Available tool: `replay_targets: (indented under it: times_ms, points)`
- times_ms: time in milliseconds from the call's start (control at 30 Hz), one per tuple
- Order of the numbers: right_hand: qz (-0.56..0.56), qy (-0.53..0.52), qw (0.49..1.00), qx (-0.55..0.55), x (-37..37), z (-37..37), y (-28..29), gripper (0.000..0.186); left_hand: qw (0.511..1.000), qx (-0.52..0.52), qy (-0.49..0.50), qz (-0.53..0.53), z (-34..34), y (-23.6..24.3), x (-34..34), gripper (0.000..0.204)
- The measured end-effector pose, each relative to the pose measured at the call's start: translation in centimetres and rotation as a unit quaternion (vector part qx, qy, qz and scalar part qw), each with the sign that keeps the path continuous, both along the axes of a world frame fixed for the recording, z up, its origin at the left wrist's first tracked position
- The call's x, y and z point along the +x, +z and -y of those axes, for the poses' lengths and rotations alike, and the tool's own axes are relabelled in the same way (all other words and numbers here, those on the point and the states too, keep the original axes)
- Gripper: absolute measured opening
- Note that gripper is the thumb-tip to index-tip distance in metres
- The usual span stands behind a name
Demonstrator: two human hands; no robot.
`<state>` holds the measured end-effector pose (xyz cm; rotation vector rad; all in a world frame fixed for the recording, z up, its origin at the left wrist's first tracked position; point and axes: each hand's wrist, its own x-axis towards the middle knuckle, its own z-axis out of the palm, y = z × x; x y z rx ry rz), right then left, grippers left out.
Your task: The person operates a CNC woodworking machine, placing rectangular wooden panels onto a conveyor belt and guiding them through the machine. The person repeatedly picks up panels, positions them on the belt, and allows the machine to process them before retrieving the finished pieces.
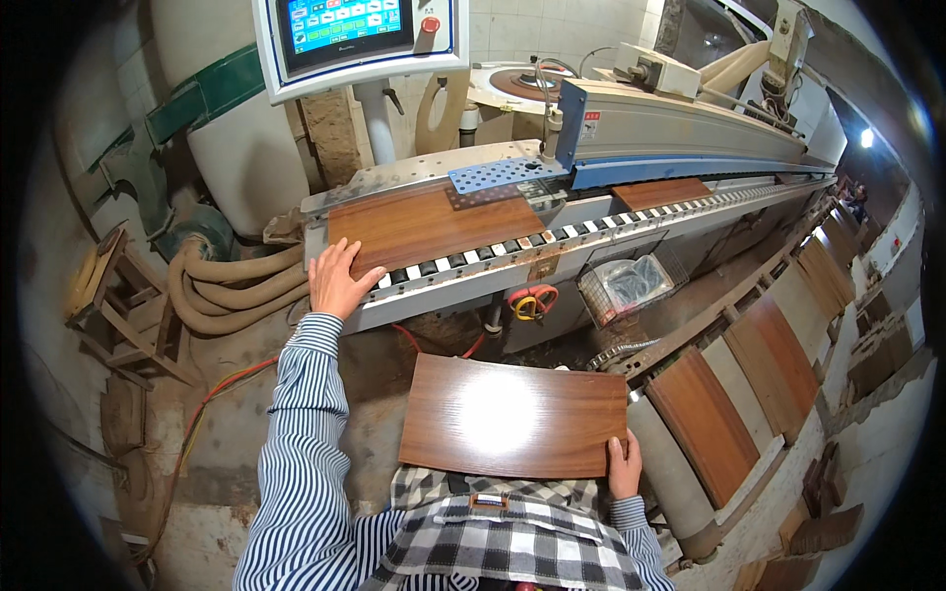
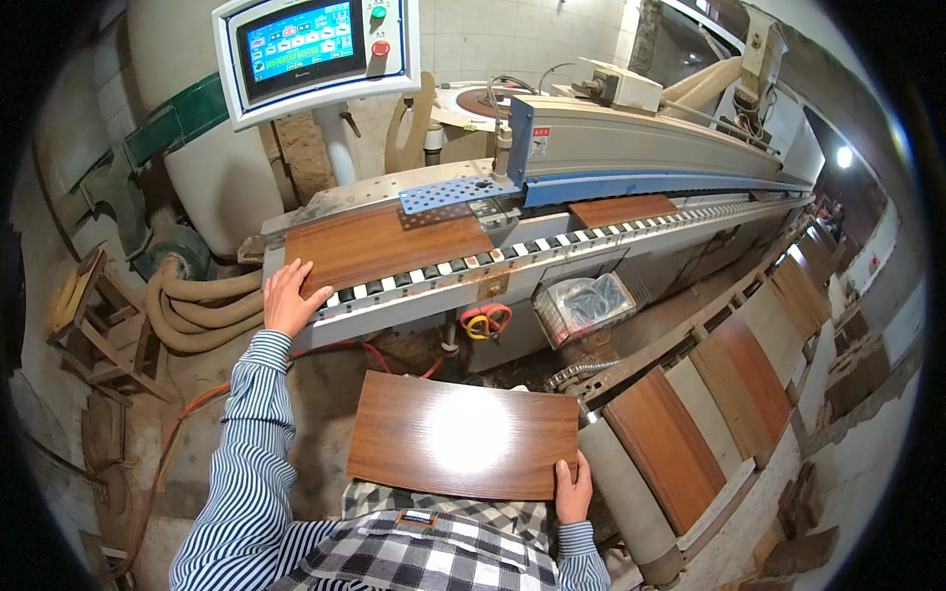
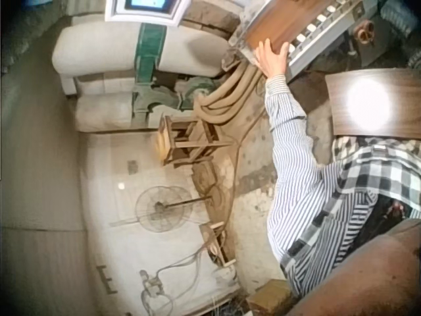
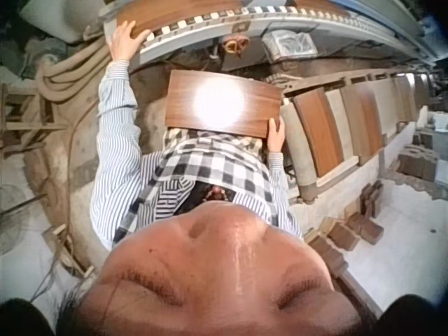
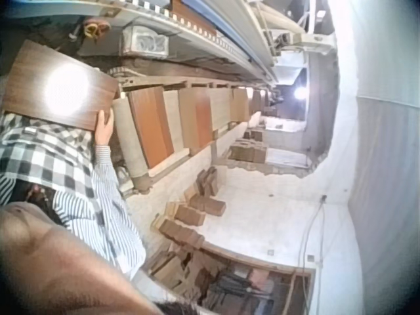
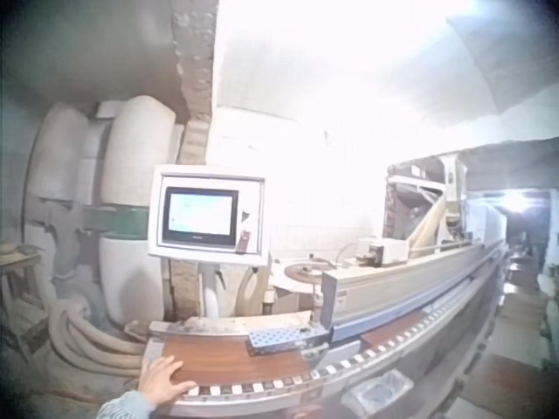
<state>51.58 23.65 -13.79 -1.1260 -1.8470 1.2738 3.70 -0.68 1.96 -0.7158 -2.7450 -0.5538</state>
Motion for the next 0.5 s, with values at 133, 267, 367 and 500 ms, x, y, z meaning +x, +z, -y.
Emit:
replay_targets:
  times_ms: [133,267,367,500]
  points:
    - [-0.016,0.006,0.999,-0.035,-0.8,0.4,0.9,0.041,1.000,0.005,-0.003,-0.013,0.3,-0.7,-0.1,0.072]
    - [0.053,-0.029,0.997,0.040,-0.3,1.7,1.9,0.034,1.000,0.008,-0.001,0.000,0.7,-0.7,0.1,0.072]
    - [0.096,-0.088,0.983,0.131,0.3,2.4,1.4,0.029,1.000,0.019,-0.009,0.012,1.1,-0.8,0.1,0.072]
    - [0.118,-0.110,0.972,0.169,0.1,1.4,1.2,0.034,1.000,0.024,-0.003,0.016,1.1,-0.9,0.1,0.071]
